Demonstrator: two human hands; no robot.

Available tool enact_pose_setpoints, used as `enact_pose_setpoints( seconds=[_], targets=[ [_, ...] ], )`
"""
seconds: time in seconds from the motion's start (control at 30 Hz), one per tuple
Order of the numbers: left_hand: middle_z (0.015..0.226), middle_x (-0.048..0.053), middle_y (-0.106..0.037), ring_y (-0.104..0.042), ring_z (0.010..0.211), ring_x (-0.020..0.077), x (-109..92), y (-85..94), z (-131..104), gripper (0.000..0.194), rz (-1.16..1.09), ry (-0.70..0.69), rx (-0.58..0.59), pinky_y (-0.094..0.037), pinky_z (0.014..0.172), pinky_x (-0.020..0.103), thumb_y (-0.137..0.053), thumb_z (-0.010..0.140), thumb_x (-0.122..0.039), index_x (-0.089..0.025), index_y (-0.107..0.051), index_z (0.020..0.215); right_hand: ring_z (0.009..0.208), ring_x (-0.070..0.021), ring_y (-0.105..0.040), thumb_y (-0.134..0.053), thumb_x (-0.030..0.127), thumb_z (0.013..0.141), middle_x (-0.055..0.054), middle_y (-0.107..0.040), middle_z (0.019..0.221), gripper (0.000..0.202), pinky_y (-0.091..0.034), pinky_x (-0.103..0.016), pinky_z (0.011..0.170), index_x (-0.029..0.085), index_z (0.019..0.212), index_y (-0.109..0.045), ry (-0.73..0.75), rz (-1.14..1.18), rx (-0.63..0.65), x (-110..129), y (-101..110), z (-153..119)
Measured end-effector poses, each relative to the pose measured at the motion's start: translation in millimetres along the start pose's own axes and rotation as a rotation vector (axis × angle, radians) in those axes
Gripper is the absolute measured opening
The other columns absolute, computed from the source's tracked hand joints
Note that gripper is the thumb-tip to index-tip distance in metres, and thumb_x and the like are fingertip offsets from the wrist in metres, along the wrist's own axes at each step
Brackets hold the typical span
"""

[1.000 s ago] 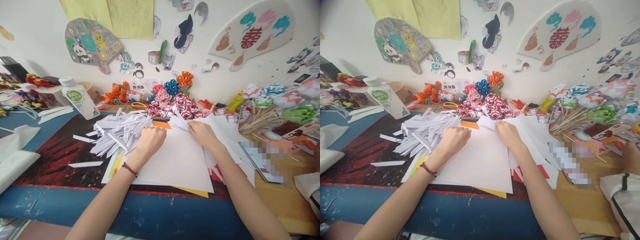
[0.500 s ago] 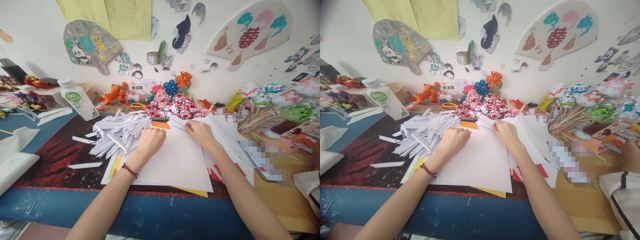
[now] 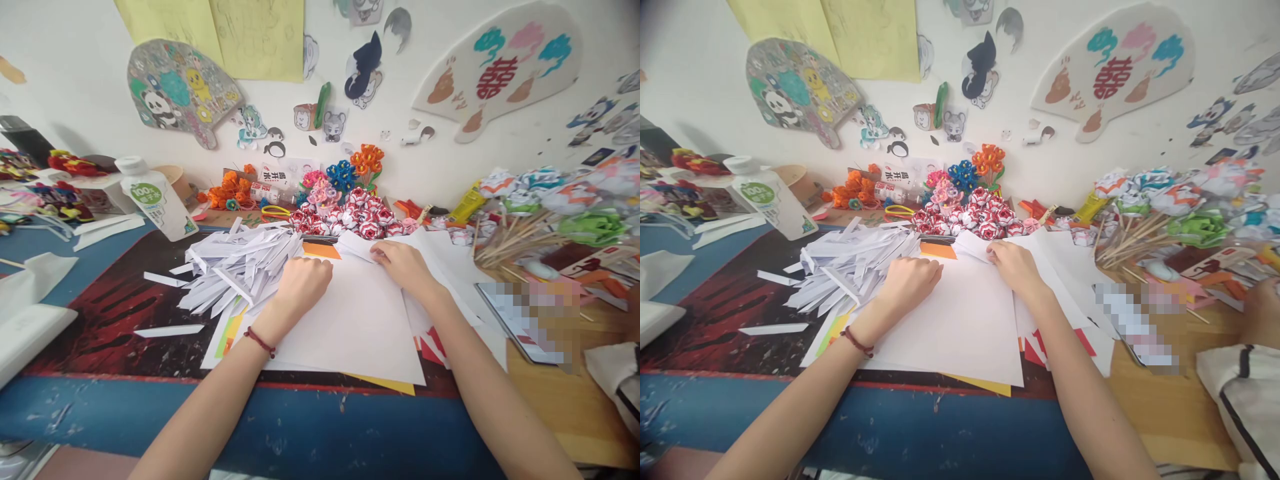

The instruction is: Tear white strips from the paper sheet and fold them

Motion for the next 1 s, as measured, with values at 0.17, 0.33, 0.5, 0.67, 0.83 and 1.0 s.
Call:
enact_pose_setpoints(
  seconds=[0.17, 0.33, 0.5, 0.67, 0.83, 1.0],
  targets=[
    [0.073, 0.014, -0.067, -0.066, 0.073, 0.0245, 0, -0.5, 0, 0.039, -0.002, 0.002, 0.009, -0.041, 0.063, 0.03, -0.034, 0.093, -0.021, -0.011, -0.068, 0.077, 0.097, -0.0204, -0.063, -0.056, 0.025, 0.088, -0.004, -0.069, 0.109, 0.018, -0.041, -0.027, 0.076, 0.022, 0.104, -0.065, 0.003, 0.034, 0.029, -5, -1, 1],
    [0.073, 0.014, -0.067, -0.066, 0.073, 0.024, 0, -1.6, 0, 0.039, -0.009, 0.001, 0.02, -0.041, 0.063, 0.03, -0.034, 0.093, -0.021, -0.011, -0.068, 0.077, 0.096, -0.0203, -0.063, -0.057, 0.025, 0.087, -0.005, -0.069, 0.109, 0.019, -0.041, -0.028, 0.077, 0.022, 0.104, -0.065, 0.024, 0.022, 0.029, -4, -1, 1],
    [0.072, 0.014, -0.067, -0.066, 0.072, 0.0254, -2, -1.0, 0, 0.04, -0.003, -0.017, 0.009, -0.041, 0.061, 0.031, -0.033, 0.093, -0.022, -0.012, -0.068, 0.075, 0.097, -0.0209, -0.063, -0.055, 0.026, 0.089, -0.005, -0.069, 0.108, 0.019, -0.042, -0.028, 0.077, 0.021, 0.105, -0.064, 0.074, -0.005, 0.014, -1, -1, 0],
    [0.074, 0.015, -0.067, -0.066, 0.074, 0.0246, -2, -2.9, 0, 0.039, -0.016, -0.007, 0.046, -0.041, 0.063, 0.031, -0.034, 0.093, -0.021, -0.011, -0.068, 0.077, 0.094, -0.0206, -0.063, -0.051, 0.025, 0.09, -0.005, -0.069, 0.107, 0.022, -0.042, -0.028, 0.078, 0.021, 0.107, -0.063, 0.095, -0.024, 0.01, 2, -2, -1],
    [0.074, 0.015, -0.067, -0.066, 0.073, 0.0253, -2, -3.5, 0, 0.04, -0.009, -0.009, 0.047, -0.041, 0.062, 0.031, -0.034, 0.093, -0.022, -0.012, -0.069, 0.077, 0.098, -0.0209, -0.063, -0.045, 0.017, 0.091, -0.007, -0.068, 0.111, 0.029, -0.042, -0.029, 0.081, 0.019, 0.116, -0.059, 0.097, -0.044, -0.011, 3, -2, -1],
    [0.072, 0.014, -0.067, -0.067, 0.072, 0.0264, -3, -3.7, -1, 0.039, 0.004, -0.038, 0.032, -0.04, 0.061, 0.031, -0.034, 0.093, -0.022, -0.013, -0.068, 0.076, 0.096, -0.0209, -0.062, -0.044, 0.011, 0.088, -0.007, -0.067, 0.11, 0.031, -0.042, -0.028, 0.074, 0.019, 0.115, -0.059, 0.076, -0.091, -0.034, 7, -1, -2]
  ],
)
Point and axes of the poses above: each hand's wrist, its own z-axis towards the middle knuckle, its own y-axis out of the back of the hand, x = y × z, the point moved 8 cm from there along z, towards the middle knuckle
